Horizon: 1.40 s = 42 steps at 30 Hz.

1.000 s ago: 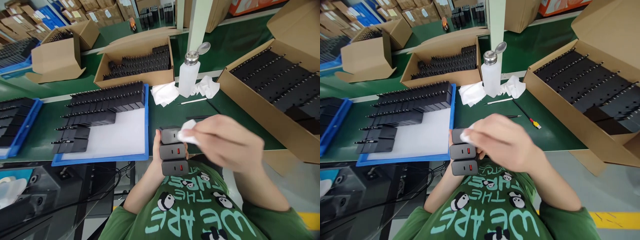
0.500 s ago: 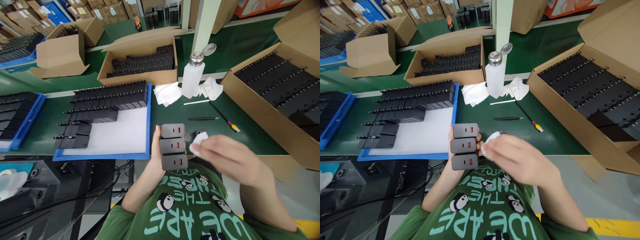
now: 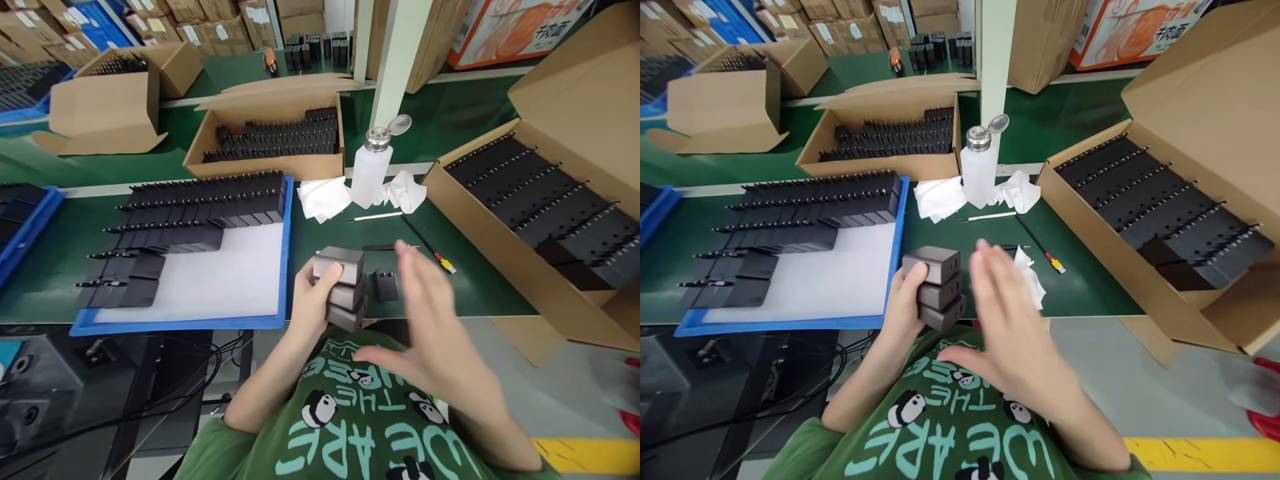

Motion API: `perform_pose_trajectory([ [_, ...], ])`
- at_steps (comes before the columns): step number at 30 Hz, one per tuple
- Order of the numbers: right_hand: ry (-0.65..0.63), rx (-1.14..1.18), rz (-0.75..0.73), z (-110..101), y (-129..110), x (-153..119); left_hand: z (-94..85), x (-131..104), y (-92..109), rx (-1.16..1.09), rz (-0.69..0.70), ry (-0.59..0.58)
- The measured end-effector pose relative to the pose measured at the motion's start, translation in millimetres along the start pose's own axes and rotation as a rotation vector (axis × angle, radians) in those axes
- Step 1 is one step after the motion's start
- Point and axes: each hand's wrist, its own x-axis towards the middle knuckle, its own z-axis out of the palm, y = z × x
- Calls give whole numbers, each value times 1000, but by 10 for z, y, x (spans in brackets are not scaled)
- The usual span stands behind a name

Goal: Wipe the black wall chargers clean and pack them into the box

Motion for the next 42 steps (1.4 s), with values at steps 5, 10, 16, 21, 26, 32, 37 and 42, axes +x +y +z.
perform_pose_trajectory([
  [5, -71, 106, -7, 238, -167, 114, 97, -45, -31, 108, 208, -18],
  [10, 44, 163, 7, 277, -79, 46, 57, -104, -40, 124, 246, -47],
  [16, 71, 99, 37, 335, -79, 24, 59, -258, 86, 296, 279, -175],
  [21, 153, 30, 37, 426, -75, 16, -56, -339, 44, 597, 389, -247],
  [26, 246, -59, 1, 351, 103, -29, -86, -179, -37, 808, 468, -398],
  [32, 366, -1, 172, -136, 334, -327, 632, -156, 39, 927, 348, -714],
  [37, 621, -24, 405, -438, 526, -597, 1538, -164, -70, 985, 421, -877],
  [42, 696, 73, 648, -949, 970, -775, 2434, -19, -303, 895, 394, -1173],
])
